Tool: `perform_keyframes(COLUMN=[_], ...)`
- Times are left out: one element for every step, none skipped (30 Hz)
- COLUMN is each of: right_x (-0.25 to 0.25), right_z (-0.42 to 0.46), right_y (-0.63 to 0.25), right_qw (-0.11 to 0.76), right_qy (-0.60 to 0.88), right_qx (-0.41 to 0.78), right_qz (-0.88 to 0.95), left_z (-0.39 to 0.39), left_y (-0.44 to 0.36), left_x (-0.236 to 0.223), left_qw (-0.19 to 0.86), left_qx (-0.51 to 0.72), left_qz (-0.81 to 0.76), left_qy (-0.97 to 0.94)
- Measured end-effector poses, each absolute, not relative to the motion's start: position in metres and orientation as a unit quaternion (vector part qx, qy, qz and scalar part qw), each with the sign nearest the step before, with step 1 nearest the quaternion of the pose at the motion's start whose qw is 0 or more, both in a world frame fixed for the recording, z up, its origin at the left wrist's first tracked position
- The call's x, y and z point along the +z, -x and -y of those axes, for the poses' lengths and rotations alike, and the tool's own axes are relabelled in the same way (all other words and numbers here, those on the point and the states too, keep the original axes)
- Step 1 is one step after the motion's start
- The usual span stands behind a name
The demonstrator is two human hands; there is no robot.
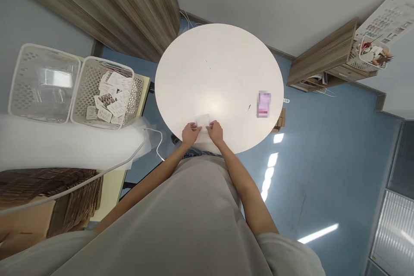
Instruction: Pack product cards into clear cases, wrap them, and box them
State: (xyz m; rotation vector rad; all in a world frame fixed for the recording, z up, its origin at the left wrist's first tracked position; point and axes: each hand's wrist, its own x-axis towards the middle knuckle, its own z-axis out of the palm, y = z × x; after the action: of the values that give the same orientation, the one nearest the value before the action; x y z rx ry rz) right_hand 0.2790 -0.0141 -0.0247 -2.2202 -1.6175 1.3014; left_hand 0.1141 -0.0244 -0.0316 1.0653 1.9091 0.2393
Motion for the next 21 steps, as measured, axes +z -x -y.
perform_keyframes(right_x=[-0.025,-0.025,-0.025,-0.024,-0.023,-0.022,-0.021,-0.021,-0.020,-0.019,-0.019,-0.020,-0.021,-0.022,-0.023,-0.024,-0.025,-0.025,-0.025,-0.024,-0.023], right_z=[0.016,0.017,0.017,0.017,0.016,0.015,0.014,0.012,0.010,0.007,0.003,-0.002,-0.007,-0.013,-0.019,-0.025,-0.030,-0.033,-0.036,-0.037,-0.038], right_y=[-0.278,-0.277,-0.276,-0.274,-0.273,-0.270,-0.266,-0.261,-0.253,-0.244,-0.232,-0.219,-0.204,-0.188,-0.172,-0.157,-0.144,-0.132,-0.123,-0.116,-0.112], right_qw=[0.057,0.059,0.060,0.060,0.062,0.064,0.066,0.069,0.070,0.069,0.068,0.066,0.065,0.064,0.064,0.066,0.066,0.066,0.064,0.060,0.056], right_qy=[0.738,0.747,0.755,0.763,0.770,0.778,0.785,0.790,0.795,0.798,0.800,0.799,0.797,0.795,0.792,0.790,0.790,0.791,0.794,0.797,0.800], right_qx=[0.429,0.430,0.430,0.429,0.428,0.425,0.421,0.418,0.416,0.414,0.413,0.413,0.414,0.414,0.414,0.414,0.414,0.413,0.411,0.408,0.404], right_qz=[0.517,0.504,0.492,0.480,0.469,0.459,0.450,0.442,0.436,0.432,0.430,0.432,0.435,0.439,0.443,0.446,0.447,0.446,0.444,0.442,0.440], left_z=[0.020,0.015,0.010,0.006,0.002,-0.002,-0.005,-0.008,-0.011,-0.014,-0.018,-0.022,-0.026,-0.031,-0.035,-0.039,-0.043,-0.046,-0.049,-0.051,-0.052], left_y=[-0.115,-0.116,-0.115,-0.114,-0.113,-0.110,-0.107,-0.102,-0.096,-0.088,-0.078,-0.067,-0.053,-0.039,-0.024,-0.010,0.002,0.012,0.019,0.024,0.026], left_x=[-0.032,-0.032,-0.033,-0.033,-0.032,-0.032,-0.031,-0.031,-0.031,-0.030,-0.031,-0.031,-0.032,-0.033,-0.034,-0.036,-0.037,-0.038,-0.038,-0.039,-0.039], left_qw=[0.456,0.458,0.462,0.468,0.476,0.483,0.487,0.488,0.486,0.482,0.476,0.469,0.461,0.454,0.447,0.442,0.438,0.436,0.435,0.435,0.434], left_qx=[0.089,0.081,0.074,0.071,0.071,0.072,0.075,0.077,0.079,0.079,0.079,0.077,0.076,0.075,0.075,0.077,0.080,0.083,0.085,0.085,0.084], left_qz=[-0.765,-0.758,-0.751,-0.743,-0.734,-0.726,-0.719,-0.715,-0.712,-0.712,-0.714,-0.719,-0.724,-0.730,-0.736,-0.742,-0.746,-0.748,-0.750,-0.751,-0.753], left_qy=[-0.446,-0.458,-0.466,-0.473,-0.479,-0.484,-0.490,-0.495,-0.500,-0.503,-0.506,-0.508,-0.507,-0.505,-0.502,-0.498,-0.495,-0.492,-0.491,-0.489,-0.488])
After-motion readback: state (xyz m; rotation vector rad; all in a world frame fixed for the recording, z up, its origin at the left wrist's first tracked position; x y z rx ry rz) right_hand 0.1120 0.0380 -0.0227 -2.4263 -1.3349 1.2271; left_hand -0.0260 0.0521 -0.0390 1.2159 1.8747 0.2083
